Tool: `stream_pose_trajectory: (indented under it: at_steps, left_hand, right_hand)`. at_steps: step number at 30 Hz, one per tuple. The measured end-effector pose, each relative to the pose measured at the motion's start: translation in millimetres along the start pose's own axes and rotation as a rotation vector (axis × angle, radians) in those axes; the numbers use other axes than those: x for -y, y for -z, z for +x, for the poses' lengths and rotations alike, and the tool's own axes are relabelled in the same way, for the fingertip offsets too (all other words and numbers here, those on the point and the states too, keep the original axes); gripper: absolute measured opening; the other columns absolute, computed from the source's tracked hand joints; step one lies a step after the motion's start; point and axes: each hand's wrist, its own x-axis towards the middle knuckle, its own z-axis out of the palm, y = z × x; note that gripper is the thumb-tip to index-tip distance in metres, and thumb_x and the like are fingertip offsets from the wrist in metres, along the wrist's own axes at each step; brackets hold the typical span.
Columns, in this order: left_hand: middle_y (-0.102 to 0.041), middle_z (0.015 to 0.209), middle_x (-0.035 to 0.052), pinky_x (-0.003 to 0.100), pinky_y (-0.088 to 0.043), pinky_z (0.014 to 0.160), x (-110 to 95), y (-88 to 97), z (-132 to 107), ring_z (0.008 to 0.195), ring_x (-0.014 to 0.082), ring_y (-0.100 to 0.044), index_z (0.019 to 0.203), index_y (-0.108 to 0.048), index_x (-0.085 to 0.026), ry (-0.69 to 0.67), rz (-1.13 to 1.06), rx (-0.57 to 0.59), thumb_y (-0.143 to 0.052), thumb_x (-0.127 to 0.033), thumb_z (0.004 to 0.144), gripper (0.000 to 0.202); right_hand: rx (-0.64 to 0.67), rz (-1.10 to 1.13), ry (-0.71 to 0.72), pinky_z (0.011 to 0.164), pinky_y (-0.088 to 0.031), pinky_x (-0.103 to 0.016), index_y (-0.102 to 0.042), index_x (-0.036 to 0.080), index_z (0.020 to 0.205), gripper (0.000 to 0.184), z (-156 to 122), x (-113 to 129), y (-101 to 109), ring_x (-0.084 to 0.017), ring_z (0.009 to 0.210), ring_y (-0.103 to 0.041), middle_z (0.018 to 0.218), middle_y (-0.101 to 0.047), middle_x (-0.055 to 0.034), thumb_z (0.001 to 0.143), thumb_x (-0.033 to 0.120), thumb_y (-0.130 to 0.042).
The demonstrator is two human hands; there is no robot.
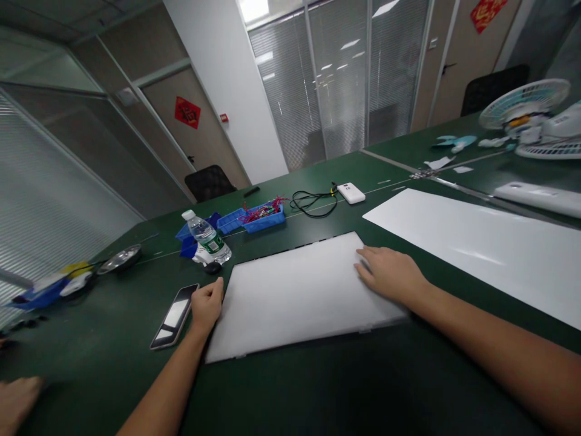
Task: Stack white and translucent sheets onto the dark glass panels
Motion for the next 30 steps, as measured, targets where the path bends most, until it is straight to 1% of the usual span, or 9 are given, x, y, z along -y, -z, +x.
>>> stream_pose_trajectory:
  at_steps: [5,8,14,17,21,24,26,28,30]
  left_hand:
    - [-0.031,0.048,-0.0030,0.028,-0.032,0.051,7,-17.5,3,0.049,0.0133,-0.034,0.052,-0.028,-0.027,0.059,-0.027,0.098,-0.050,-0.063,0.090,0.057]
    - [-0.031,0.048,-0.0030,0.027,-0.032,0.051,12,-16.0,4,0.050,0.0133,-0.033,0.053,-0.028,-0.026,0.071,-0.037,0.123,-0.051,-0.065,0.090,0.059]
    - [-0.037,0.048,-0.0015,0.028,-0.037,0.054,18,-12.4,3,0.050,0.0146,-0.038,0.050,-0.034,-0.025,0.112,-0.079,0.101,-0.050,-0.063,0.092,0.059]
    - [-0.036,0.047,-0.0019,0.029,-0.038,0.056,14,-11.6,2,0.050,0.0147,-0.038,0.048,-0.040,-0.025,0.121,-0.107,0.113,-0.052,-0.063,0.090,0.058]
    - [-0.037,0.047,-0.0022,0.029,-0.037,0.055,10,-10.6,2,0.049,0.0145,-0.038,0.047,-0.042,-0.024,0.124,-0.142,0.115,-0.052,-0.063,0.090,0.059]
    - [-0.036,0.046,-0.0023,0.029,-0.036,0.054,13,-10.9,2,0.048,0.0144,-0.038,0.047,-0.042,-0.024,0.122,-0.151,0.136,-0.052,-0.065,0.091,0.061]
    - [-0.037,0.047,-0.0021,0.029,-0.036,0.054,18,-10.6,2,0.048,0.0144,-0.039,0.047,-0.043,-0.024,0.123,-0.150,0.154,-0.053,-0.065,0.091,0.061]
    - [-0.039,0.047,-0.0018,0.029,-0.036,0.055,23,-9.5,1,0.049,0.0146,-0.041,0.047,-0.045,-0.023,0.131,-0.143,0.151,-0.053,-0.064,0.091,0.060]
    - [-0.039,0.046,-0.0021,0.029,-0.037,0.056,27,-7.6,-1,0.048,0.0145,-0.041,0.046,-0.046,-0.024,0.141,-0.133,0.127,-0.052,-0.063,0.091,0.060]
  right_hand:
    - [-0.049,0.060,-0.036,0.103,-0.061,-0.053,-0.070,0.018,0.150,0.061,8,-7,-7,-0.035,0.130,-0.069,0.163,-0.057,-0.0130,0.108,0.048,-0.037]
    - [-0.048,0.057,-0.032,0.103,-0.061,-0.053,-0.070,0.018,0.150,0.062,11,-11,-13,-0.035,0.128,-0.070,0.167,-0.052,-0.0111,0.108,0.049,-0.036]
    - [-0.085,0.051,-0.055,0.095,-0.062,-0.054,-0.072,0.021,0.148,0.063,18,-22,-21,-0.033,0.114,-0.074,0.167,-0.053,-0.0079,0.109,0.053,-0.033]
    - [-0.192,0.055,-0.017,0.101,-0.060,-0.054,-0.075,0.017,0.141,0.059,23,-29,-22,-0.035,0.125,-0.069,0.167,-0.051,-0.0129,0.108,0.049,-0.038]
    - [-0.342,-0.004,0.047,0.118,-0.047,-0.062,-0.077,0.011,0.136,0.055,33,-53,-29,-0.041,0.148,-0.052,0.170,-0.044,-0.0212,0.105,0.044,-0.045]
    - [-0.383,-0.062,-0.049,0.126,-0.034,-0.064,-0.071,0.002,0.141,0.066,38,-83,-41,-0.048,0.159,-0.037,0.171,-0.037,-0.0311,0.105,0.051,-0.045]
    - [-0.360,-0.085,-0.202,0.127,-0.027,-0.067,-0.066,-0.003,0.146,0.081,40,-102,-50,-0.053,0.161,-0.030,0.168,-0.036,-0.0387,0.106,0.063,-0.043]
    - [-0.307,-0.104,-0.357,0.123,-0.023,-0.072,-0.061,-0.005,0.152,0.096,40,-116,-56,-0.057,0.160,-0.027,0.167,-0.034,-0.0419,0.104,0.076,-0.037]
    - [-0.224,-0.133,-0.469,0.118,-0.026,-0.075,-0.058,-0.002,0.155,0.105,40,-124,-59,-0.059,0.158,-0.029,0.167,-0.033,-0.0428,0.102,0.083,-0.029]
